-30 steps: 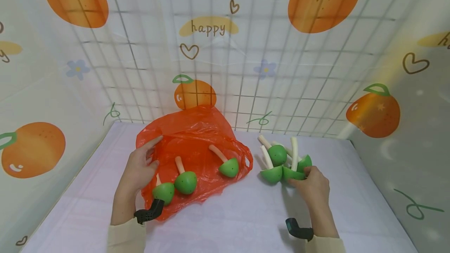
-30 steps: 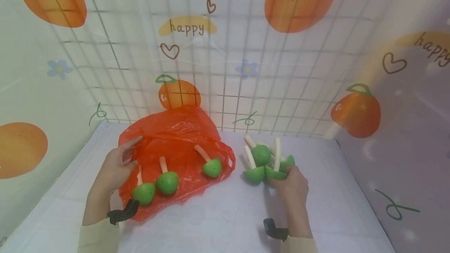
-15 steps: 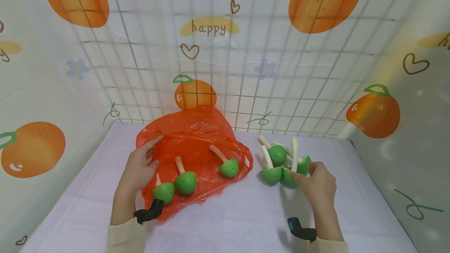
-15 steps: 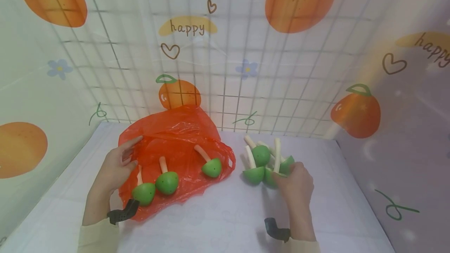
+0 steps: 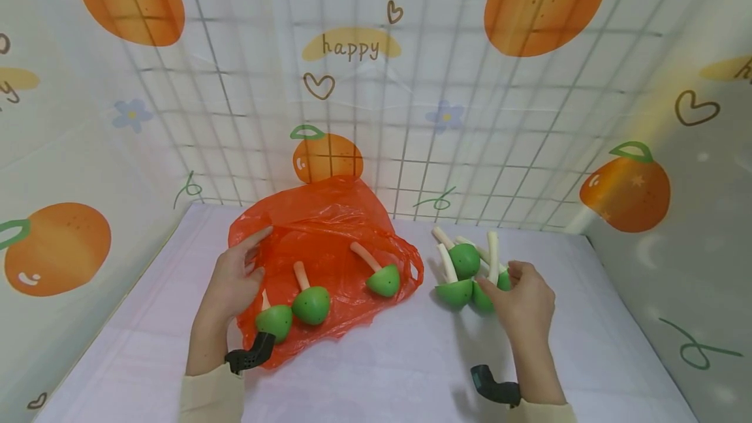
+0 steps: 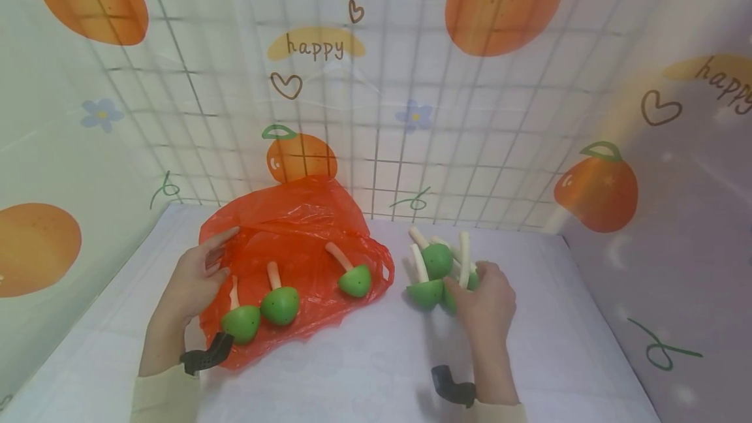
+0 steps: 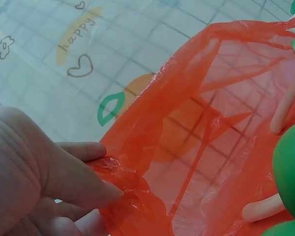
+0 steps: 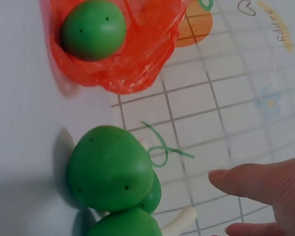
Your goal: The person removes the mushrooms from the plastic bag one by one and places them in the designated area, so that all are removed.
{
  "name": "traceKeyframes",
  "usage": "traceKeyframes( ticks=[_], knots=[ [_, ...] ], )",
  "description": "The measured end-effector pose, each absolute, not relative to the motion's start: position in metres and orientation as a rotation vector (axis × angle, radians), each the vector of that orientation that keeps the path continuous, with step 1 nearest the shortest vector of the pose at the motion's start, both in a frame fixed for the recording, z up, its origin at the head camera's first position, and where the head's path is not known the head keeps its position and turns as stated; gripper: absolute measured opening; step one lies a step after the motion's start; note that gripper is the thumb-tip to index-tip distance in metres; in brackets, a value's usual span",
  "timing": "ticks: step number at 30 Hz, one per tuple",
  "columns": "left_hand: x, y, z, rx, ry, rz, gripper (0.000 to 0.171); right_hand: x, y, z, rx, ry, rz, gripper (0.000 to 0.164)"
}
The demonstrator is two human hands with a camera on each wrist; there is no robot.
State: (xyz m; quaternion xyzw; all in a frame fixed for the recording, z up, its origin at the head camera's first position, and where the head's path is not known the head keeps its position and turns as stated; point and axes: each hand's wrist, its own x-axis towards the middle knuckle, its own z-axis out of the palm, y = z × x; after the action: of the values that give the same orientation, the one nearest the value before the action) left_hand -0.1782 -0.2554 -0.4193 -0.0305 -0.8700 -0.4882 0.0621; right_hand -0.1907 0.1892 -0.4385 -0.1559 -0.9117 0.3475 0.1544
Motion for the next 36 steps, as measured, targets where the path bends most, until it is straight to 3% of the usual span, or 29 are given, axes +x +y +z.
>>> traceKeyframes(
  ticks=[25,36],
  knots=[
    [-0.18,-0.253,-0.42,-0.104,-2.649,-1.442,0.069,-0.188,0.113,-0.422,-0.131,-2.45,1.172,0.061],
    [-0.18,-0.252,-0.419,-0.083,-2.662,-1.438,0.069,-0.182,0.07,-0.423,-0.009,-2.52,1.17,0.066]
  ],
)
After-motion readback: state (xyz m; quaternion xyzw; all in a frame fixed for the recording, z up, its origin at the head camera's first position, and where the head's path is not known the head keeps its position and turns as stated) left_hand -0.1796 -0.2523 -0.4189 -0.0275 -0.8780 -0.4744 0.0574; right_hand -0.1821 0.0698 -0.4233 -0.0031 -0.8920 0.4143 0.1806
